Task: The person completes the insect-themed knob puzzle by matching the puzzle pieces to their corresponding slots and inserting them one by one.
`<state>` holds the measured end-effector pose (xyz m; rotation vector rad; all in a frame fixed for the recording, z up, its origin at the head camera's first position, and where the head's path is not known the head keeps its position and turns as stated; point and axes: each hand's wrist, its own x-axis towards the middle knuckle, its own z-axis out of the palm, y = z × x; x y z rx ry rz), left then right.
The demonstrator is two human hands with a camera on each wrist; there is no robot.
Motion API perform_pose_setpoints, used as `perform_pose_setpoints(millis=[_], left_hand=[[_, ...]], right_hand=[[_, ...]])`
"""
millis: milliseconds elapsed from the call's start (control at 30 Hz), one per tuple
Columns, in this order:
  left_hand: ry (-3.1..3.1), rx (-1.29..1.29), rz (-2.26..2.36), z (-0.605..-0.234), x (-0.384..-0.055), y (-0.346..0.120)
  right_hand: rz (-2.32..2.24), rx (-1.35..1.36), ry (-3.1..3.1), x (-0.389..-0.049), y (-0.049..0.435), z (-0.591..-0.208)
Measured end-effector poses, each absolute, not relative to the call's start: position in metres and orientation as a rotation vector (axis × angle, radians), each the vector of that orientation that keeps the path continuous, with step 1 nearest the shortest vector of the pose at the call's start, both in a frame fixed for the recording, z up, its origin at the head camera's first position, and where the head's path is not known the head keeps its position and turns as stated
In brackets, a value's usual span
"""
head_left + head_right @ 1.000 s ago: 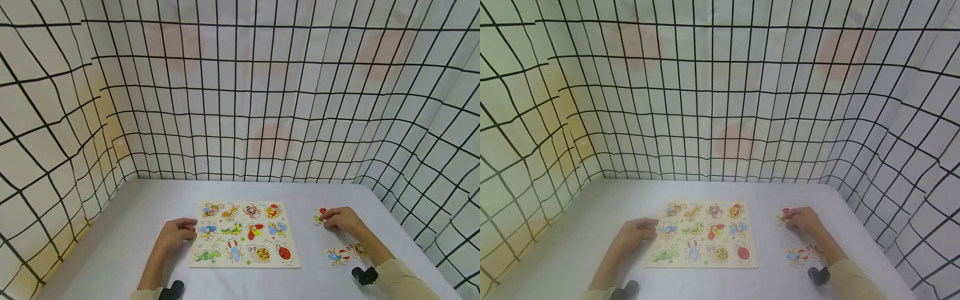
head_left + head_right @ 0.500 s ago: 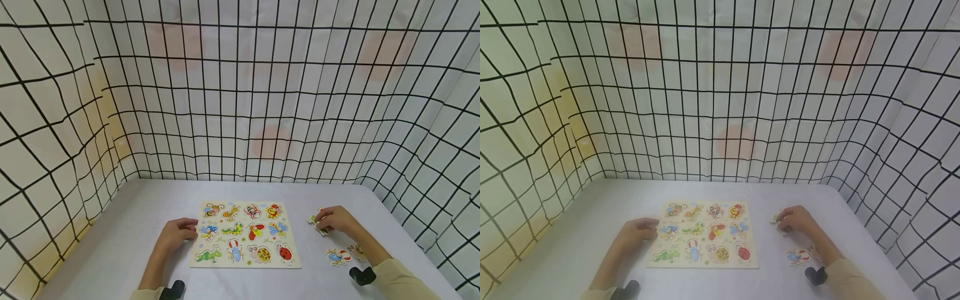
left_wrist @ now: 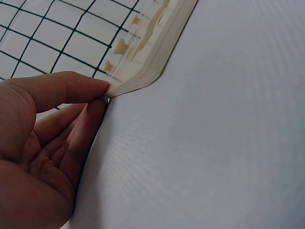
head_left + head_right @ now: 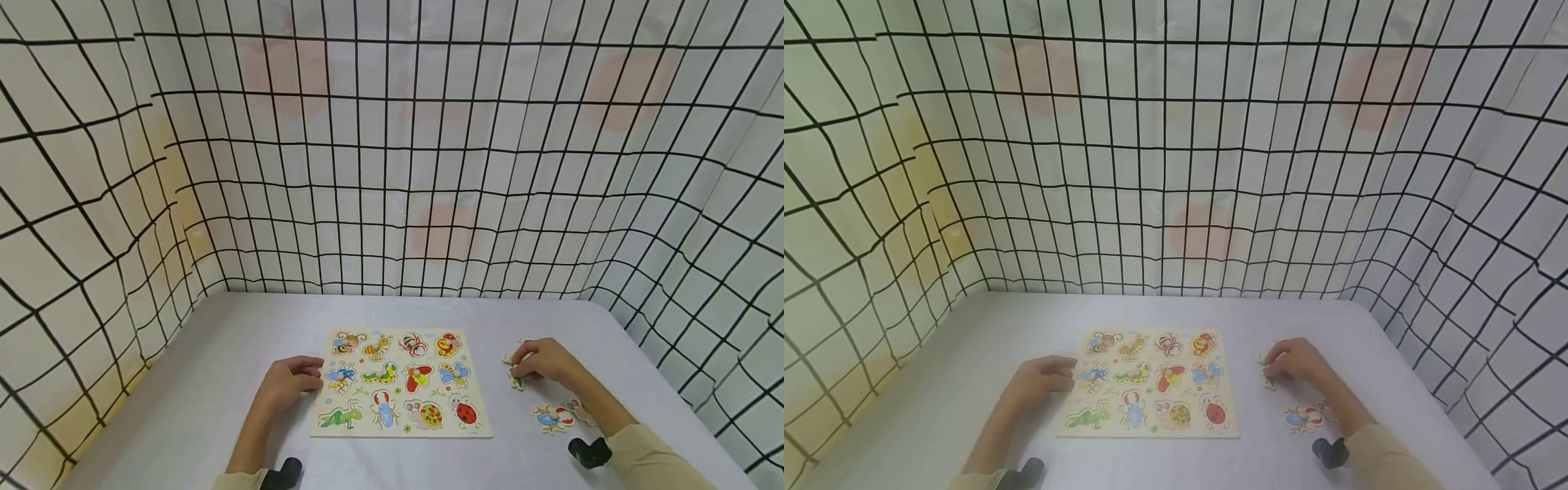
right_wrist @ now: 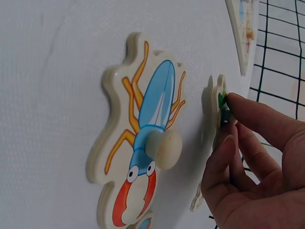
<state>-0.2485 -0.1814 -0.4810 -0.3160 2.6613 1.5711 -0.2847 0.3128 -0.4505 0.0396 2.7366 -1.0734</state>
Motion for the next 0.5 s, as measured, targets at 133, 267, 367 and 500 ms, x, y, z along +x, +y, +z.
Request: perform_pose_setpoints(millis=[133, 267, 367, 500], left_hand=[[2.658, -0.316, 1.576, -0.481, -0.248, -0.182], [2.648, -0.323, 1.583, -0.48, -0.248, -0.181], [2.647, -0.32, 1.585, -0.481, -0.248, -0.181], [2.652, -0.305, 1.585, -0.48, -0.248, -0.181]], right_hand=[[-1.052, 0.04, 2.736, -0.284, 0.309, -0.451], [-1.041, 0.027, 2.736, -0.283, 0.302, -0.449], [-1.036, 0.005, 2.727, -0.282, 0.296, -0.447], [-1.034, -0.022, 2.712, -0.282, 0.285, -0.444]])
